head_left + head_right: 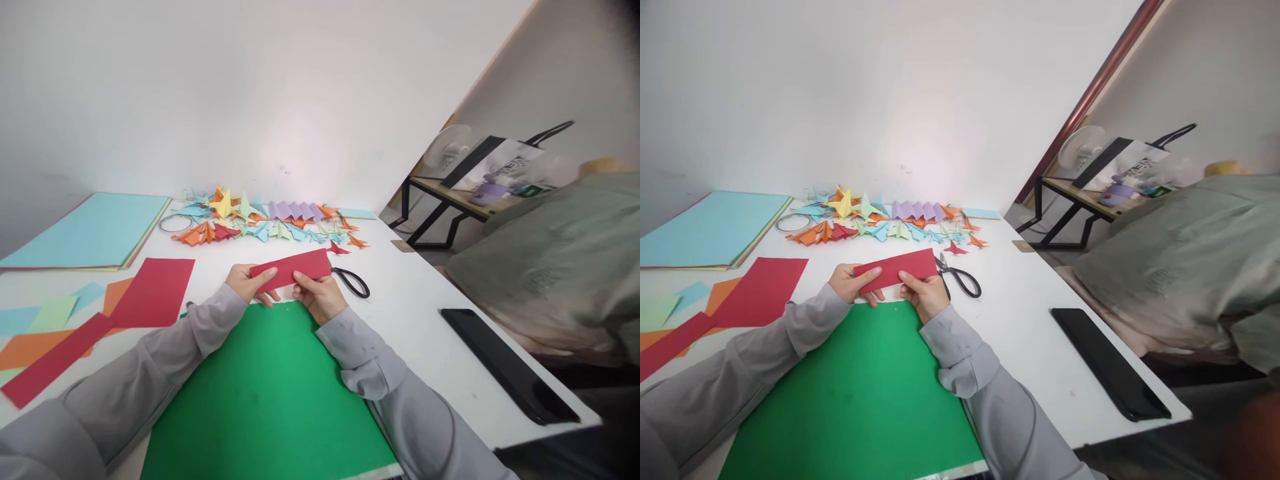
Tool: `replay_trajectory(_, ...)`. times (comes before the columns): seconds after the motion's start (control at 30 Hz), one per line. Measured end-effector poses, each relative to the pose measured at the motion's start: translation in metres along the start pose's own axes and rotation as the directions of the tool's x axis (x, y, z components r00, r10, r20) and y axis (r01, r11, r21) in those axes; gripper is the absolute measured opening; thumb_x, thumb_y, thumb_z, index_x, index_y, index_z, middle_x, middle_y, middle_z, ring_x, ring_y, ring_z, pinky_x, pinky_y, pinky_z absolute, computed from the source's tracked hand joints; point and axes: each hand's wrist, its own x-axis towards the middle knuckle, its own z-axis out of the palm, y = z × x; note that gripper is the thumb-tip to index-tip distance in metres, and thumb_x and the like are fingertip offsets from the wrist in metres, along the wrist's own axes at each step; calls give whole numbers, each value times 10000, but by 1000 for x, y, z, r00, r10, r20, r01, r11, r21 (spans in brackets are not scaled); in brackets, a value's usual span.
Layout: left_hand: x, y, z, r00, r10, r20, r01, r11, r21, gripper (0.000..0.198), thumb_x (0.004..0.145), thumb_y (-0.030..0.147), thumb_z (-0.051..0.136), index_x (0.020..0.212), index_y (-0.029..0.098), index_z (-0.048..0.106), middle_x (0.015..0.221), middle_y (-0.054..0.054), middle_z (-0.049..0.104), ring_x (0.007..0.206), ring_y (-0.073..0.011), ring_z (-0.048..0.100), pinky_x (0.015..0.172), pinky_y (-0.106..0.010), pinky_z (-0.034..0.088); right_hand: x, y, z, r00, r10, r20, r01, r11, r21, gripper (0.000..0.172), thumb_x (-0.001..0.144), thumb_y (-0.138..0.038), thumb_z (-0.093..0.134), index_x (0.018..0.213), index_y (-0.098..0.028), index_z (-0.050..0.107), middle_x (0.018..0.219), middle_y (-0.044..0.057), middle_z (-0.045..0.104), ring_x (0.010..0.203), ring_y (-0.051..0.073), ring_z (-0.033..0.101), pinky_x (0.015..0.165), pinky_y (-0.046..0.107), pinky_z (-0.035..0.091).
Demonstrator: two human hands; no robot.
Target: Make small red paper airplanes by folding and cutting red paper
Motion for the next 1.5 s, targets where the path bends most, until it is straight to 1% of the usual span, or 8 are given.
replay_trajectory(0.3,-1,1,1,1000,-9,14,10,999,-51,325,621,405,700,656,95,609,469,-73,635,341,-152,560,330,-226,446,0,1,-1,1000,10,1,-10,1000,-5,291,458,-253,823,626,-131,620,438,-37,548,407,56,475,416,175,436)
replay_trajectory(0.43,1,1,2,999,-52,12,52,994,-93,321,559,366,750,646,88,616,458,-81,630,345,-149,557,337,-226,456,2,1,0,1000,-18,-14,19,1000,14,276,456,-234,821,622,-131,625,431,-45,537,391,50,449,397,177,410)
replay_trajectory(0.57,0,0,7,994,-99,-44,93,988,-127,295,462,203,803,673,78,638,480,-61,632,422,-161,595,360,-222,478,2,2,2,998,-58,-18,58,998,-6,260,462,-239,814,604,-143,618,436,-47,541,380,55,437,385,194,385)
replay_trajectory(0.73,-5,-1,15,988,-87,-125,70,988,-135,291,408,147,809,643,81,650,505,-41,640,451,-148,601,384,-213,502,-1,6,4,997,-54,51,58,996,-72,251,483,-275,803,581,-146,612,428,-39,547,407,78,474,432,216,412)
replay_trajectory(0.93,-4,-3,14,990,-37,-139,27,997,-66,245,409,194,794,570,84,647,483,-41,636,437,-141,598,395,-203,513,-1,7,2,989,-8,148,27,992,-126,278,477,-272,802,631,-138,614,540,-3,619,507,119,558,521,252,454)
replay_trajectory(1.03,-3,-5,13,990,-20,-138,16,999,-34,253,403,198,798,567,90,639,471,-32,626,426,-147,590,397,-227,520,-1,6,2,992,4,125,14,990,-142,296,461,-259,805,648,-144,607,534,-14,615,492,114,546,497,244,433)
replay_trajectory(1.2,-4,-1,11,994,-24,-110,20,999,-41,283,390,184,813,582,95,626,438,-18,601,405,-143,576,405,-236,516,0,3,2,998,-50,45,57,986,-154,286,436,-216,810,612,-162,591,495,-61,571,409,66,451,409,212,358)
replay_trajectory(1.5,3,5,1,985,-66,-162,65,998,-13,275,380,180,817,530,92,605,409,-26,591,385,-139,567,430,-254,533,11,-14,-10,997,-16,-72,15,1000,-23,325,368,-172,824,543,-144,551,439,-69,530,349,18,361,339,172,292)
